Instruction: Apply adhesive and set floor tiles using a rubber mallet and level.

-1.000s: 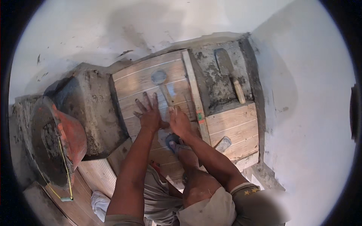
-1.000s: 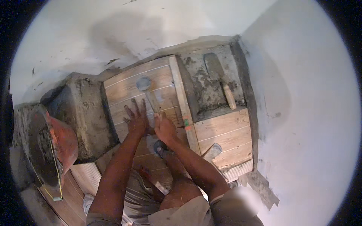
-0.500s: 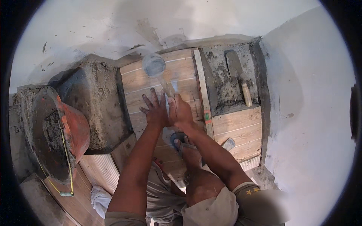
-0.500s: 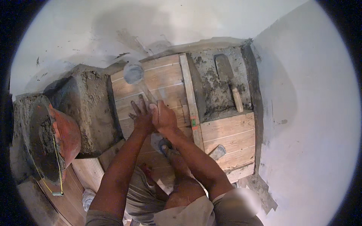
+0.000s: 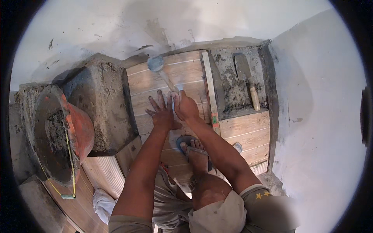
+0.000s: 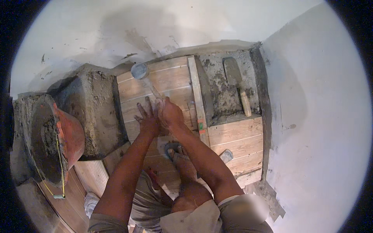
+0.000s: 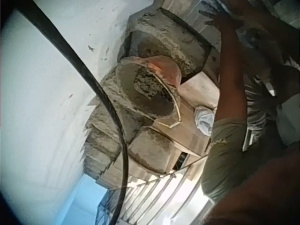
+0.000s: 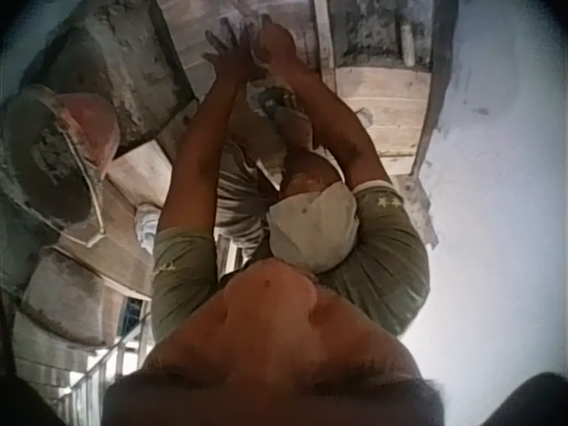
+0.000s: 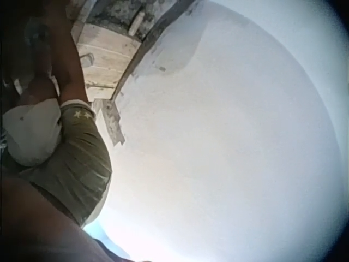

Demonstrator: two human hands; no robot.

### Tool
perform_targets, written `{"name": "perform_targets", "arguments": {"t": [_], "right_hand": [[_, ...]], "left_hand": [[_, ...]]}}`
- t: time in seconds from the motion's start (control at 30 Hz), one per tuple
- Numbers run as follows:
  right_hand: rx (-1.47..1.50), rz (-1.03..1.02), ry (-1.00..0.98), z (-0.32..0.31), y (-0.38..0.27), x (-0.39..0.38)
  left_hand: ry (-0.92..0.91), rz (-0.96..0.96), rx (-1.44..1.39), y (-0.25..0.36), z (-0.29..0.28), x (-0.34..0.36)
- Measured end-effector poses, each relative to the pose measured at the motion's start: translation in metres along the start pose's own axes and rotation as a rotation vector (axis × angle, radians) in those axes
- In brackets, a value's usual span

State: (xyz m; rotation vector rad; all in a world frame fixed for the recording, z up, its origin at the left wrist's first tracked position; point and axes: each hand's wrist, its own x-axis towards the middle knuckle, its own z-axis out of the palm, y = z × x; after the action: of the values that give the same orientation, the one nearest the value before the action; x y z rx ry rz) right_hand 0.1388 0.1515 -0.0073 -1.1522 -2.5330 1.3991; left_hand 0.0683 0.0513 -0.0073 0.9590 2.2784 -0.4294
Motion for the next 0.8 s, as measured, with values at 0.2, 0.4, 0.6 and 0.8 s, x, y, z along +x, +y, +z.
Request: {"name": "perform_targets", "arguments": {"t": [0.2,0.4,0.6,0.8], "right_hand": [[-0.003,0.067,-0.004,-0.003,0.002,-0.017],[0.012,0.044,0.057,-0.01,0.043,-0.044],[0.145,-0.091,0.162,-0.023,0.022,-0.119],[0.047,0.238,-0.059,-0.023,0.058,-0.144]], "left_hand": [[0.07,0.0,-0.007,-0.007,0.017,0.007],[0.063,0.027,-0.071,0.017,0.005,0.003],[-0.029,-0.017,0.034,-0.007,0.006,0.008],[-0.017,0.003,-0.006,0.014,-0.005,-0.006]]}}
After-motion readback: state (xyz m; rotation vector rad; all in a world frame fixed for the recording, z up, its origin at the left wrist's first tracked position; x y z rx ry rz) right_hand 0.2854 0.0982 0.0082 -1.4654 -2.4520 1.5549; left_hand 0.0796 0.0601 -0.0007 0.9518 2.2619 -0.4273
